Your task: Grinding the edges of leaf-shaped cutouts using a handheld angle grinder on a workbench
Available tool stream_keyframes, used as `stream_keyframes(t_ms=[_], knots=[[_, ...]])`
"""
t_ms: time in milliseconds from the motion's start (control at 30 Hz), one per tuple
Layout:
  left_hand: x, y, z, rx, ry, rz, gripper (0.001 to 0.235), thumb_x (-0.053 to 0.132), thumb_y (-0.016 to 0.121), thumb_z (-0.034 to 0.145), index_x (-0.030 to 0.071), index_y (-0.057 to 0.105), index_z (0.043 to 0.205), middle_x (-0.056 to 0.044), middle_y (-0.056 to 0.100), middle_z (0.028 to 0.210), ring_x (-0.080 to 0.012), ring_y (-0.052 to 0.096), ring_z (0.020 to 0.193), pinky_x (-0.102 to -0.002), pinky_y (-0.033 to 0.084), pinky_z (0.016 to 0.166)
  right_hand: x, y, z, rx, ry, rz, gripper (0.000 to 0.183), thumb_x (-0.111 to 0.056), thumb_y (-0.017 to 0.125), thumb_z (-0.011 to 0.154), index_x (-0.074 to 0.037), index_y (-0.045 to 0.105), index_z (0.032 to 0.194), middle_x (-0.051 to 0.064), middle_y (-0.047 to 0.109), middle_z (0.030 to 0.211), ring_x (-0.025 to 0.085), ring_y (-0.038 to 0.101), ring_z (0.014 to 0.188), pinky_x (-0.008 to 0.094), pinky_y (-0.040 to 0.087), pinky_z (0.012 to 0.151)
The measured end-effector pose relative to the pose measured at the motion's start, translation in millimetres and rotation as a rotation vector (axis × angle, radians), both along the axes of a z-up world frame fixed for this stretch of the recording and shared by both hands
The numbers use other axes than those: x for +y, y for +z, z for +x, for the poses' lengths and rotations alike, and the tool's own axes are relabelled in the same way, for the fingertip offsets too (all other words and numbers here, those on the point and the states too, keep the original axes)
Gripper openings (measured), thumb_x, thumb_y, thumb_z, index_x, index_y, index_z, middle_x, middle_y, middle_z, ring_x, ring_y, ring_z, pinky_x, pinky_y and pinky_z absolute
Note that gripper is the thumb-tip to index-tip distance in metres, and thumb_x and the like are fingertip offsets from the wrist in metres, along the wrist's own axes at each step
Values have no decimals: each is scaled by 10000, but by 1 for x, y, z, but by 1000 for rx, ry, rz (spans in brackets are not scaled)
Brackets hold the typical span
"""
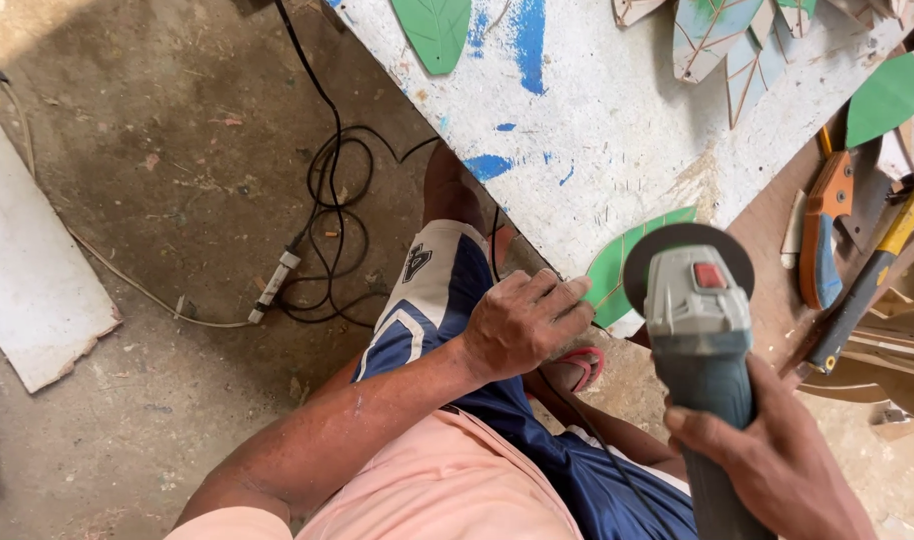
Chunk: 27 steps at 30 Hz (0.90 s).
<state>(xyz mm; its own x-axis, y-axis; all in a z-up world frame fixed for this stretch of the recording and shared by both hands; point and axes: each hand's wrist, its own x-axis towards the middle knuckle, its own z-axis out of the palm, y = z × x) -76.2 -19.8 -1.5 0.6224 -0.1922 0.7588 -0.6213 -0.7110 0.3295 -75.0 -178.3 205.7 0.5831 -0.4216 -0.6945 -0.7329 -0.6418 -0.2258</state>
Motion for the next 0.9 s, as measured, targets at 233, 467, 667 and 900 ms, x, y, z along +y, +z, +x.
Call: stream_keyframes(t_ms=[233, 467, 667, 900], knots=[[6, 2, 15, -92, -77, 17, 221, -68, 640, 961, 106, 641, 826, -31, 617, 929, -210, 575, 830, -313, 357, 595, -2, -8, -13, -22, 52, 60, 630, -9, 760, 733, -105, 669, 1349, 148, 743, 1069, 263, 626, 953, 339, 450, 873], [10, -5, 24, -159, -199, -5, 194, -21, 621, 1007, 86, 646, 848, -35, 567, 871, -210, 561, 855, -313, 408, 634, -7, -18, -14, -99, 200, 136, 810, -74, 743, 648, -144, 571, 1436, -26, 594, 1452, 135, 531, 1261, 281, 363, 1059], [9, -5, 25, -175, -226, -17, 221, -17, 595, 1026, 75, 626, 827, -60, 604, 870, -214, 603, 859, -316, 419, 656, -13, -24, -13, -150, 308, 160, 837, -113, 743, 636, -138, 545, 1449, -35, 547, 1523, 115, 473, 1366, 286, 312, 1124], [9, -8, 27, -171, -264, -8, 258, 59, 540, 1068, 75, 603, 818, -65, 618, 890, -214, 599, 846, -304, 424, 667, -26, -34, -6, -63, 303, 23, 371, -128, 806, 708, -38, 683, 1046, 127, 619, 895, 248, 527, 823, 374, 441, 767]])
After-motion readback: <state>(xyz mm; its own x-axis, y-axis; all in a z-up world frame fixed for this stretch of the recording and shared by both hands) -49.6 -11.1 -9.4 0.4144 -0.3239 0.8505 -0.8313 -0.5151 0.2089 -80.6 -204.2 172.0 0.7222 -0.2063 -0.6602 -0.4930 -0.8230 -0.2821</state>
